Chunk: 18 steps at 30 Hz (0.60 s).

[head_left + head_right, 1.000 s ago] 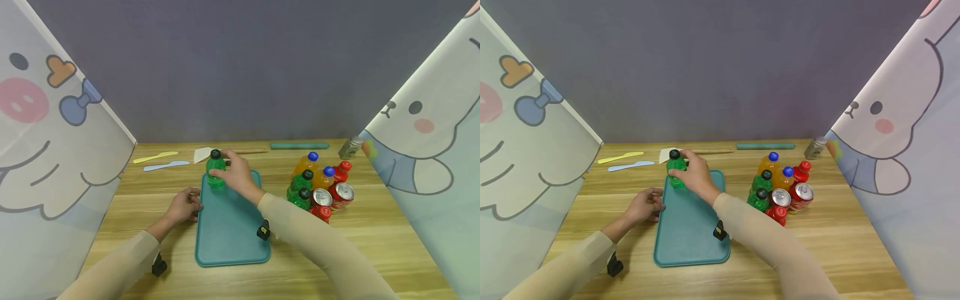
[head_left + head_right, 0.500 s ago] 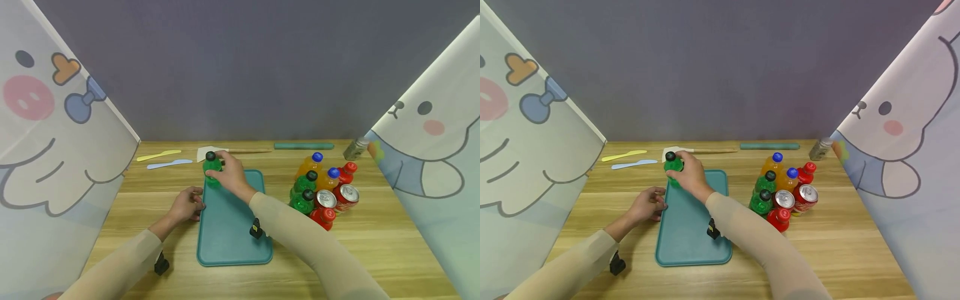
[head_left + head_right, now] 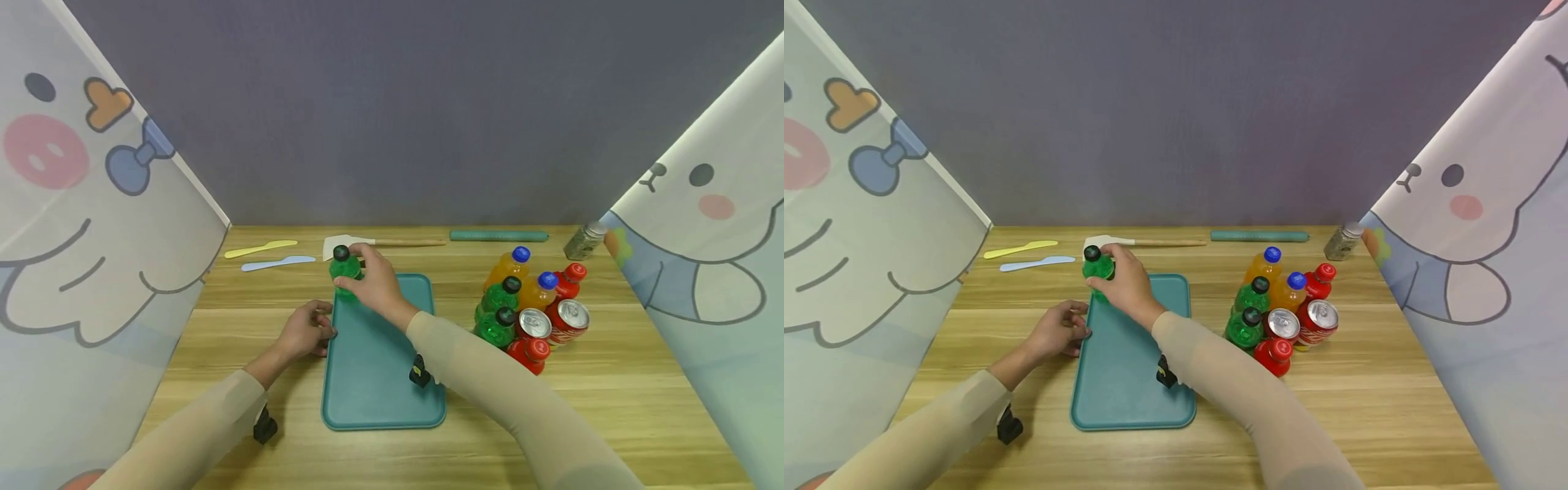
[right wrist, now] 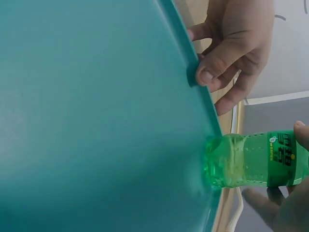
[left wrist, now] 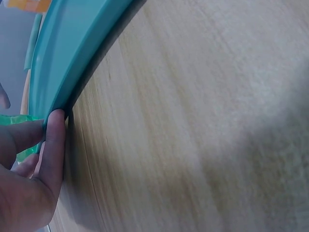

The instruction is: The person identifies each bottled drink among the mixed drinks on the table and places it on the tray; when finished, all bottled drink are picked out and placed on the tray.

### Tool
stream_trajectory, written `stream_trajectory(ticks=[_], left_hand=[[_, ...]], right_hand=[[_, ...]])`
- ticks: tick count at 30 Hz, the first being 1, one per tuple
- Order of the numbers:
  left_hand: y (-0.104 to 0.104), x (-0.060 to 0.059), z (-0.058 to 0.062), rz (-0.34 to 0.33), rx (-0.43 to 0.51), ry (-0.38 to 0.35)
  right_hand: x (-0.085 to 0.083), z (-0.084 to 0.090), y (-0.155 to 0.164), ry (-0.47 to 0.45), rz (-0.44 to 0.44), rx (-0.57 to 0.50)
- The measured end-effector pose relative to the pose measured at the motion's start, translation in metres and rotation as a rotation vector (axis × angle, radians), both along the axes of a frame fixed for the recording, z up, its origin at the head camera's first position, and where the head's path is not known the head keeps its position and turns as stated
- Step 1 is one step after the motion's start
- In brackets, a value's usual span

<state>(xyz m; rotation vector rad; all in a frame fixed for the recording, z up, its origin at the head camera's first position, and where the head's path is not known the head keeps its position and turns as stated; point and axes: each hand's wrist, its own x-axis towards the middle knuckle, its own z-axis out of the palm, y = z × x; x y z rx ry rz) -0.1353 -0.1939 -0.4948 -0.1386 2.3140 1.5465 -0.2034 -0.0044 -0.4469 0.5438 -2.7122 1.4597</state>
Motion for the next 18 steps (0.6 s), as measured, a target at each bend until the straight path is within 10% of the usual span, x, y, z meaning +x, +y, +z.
stream_trajectory(ticks=[18], left_hand=[[-0.001, -0.001, -0.002, 0.011, 0.001, -0.011]], right_hand=[[0.017, 0.064, 0.021, -0.144, 0.084, 0.027]])
